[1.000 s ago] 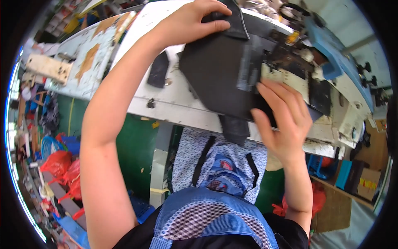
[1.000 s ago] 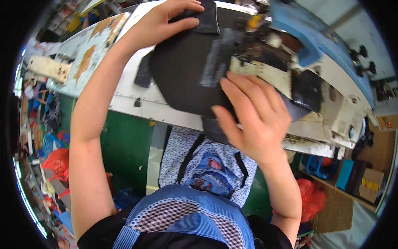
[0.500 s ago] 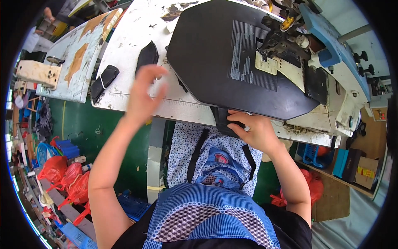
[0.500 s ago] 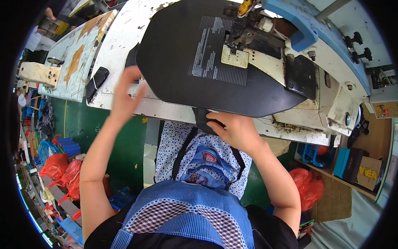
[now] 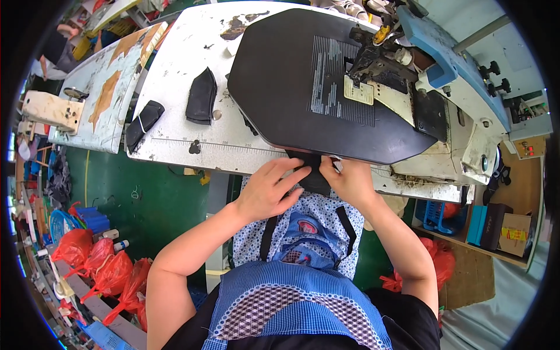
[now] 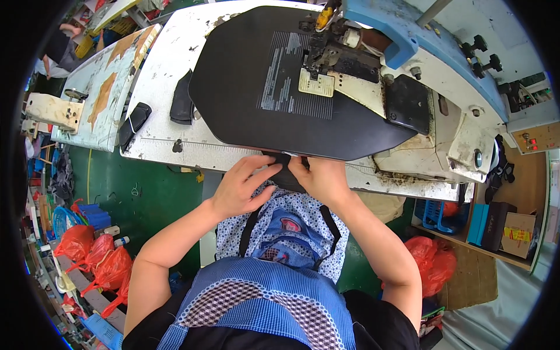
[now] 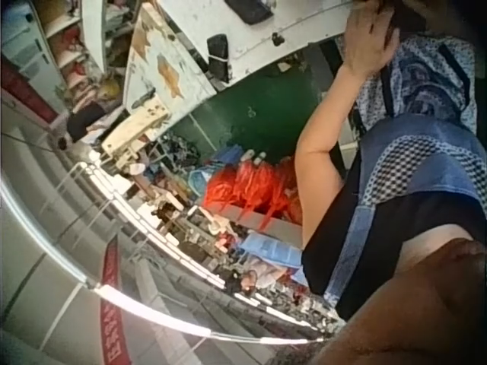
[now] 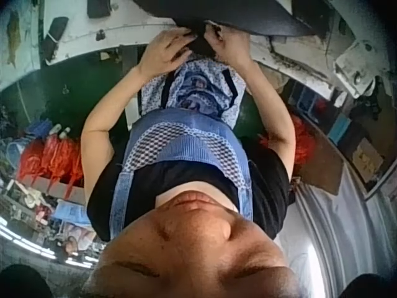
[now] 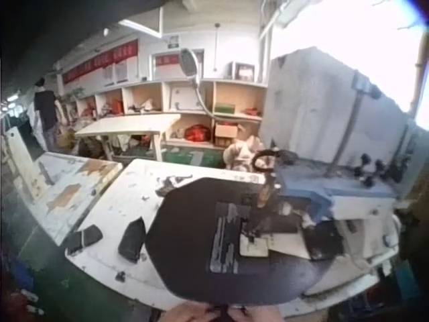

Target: The recorder is using an industrial sewing machine to stitch together small black fabric components for shoes.

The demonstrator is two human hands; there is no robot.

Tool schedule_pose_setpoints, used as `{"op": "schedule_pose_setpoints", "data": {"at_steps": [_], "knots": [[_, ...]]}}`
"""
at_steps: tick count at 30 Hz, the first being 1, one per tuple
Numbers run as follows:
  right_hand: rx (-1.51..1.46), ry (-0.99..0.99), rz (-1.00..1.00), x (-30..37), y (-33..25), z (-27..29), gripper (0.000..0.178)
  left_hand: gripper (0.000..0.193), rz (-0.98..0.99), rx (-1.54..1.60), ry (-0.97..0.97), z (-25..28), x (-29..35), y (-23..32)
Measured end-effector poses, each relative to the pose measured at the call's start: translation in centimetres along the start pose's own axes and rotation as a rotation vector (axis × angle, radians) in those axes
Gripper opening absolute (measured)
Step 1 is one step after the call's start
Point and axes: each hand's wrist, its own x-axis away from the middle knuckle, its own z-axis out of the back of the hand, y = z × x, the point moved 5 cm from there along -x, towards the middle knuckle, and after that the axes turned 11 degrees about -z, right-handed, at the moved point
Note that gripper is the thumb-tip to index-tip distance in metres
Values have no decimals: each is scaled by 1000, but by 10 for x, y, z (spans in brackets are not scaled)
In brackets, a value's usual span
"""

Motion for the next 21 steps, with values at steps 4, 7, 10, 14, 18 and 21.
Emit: {"op": "schedule_pose_setpoints", "data": {"at_steps": [4,7,10,14,18,21], "knots": [[-54,125,383,44,-74,45,11,31,-78,-106,-57,-1,-21,-3],[-123,-103,364,27,-123,127,37,31,-186,-128,-57,6,-23,2],[-303,550,406,15,-114,162,26,33,-359,93,-93,32,-35,46],[143,375,476,-1,-102,135,31,34,-535,15,142,95,-80,82],[65,397,469,1,-102,120,33,39,-201,-49,-46,112,-142,46],[9,401,391,-2,-102,113,34,39,-152,-67,-171,99,-147,28]]}}
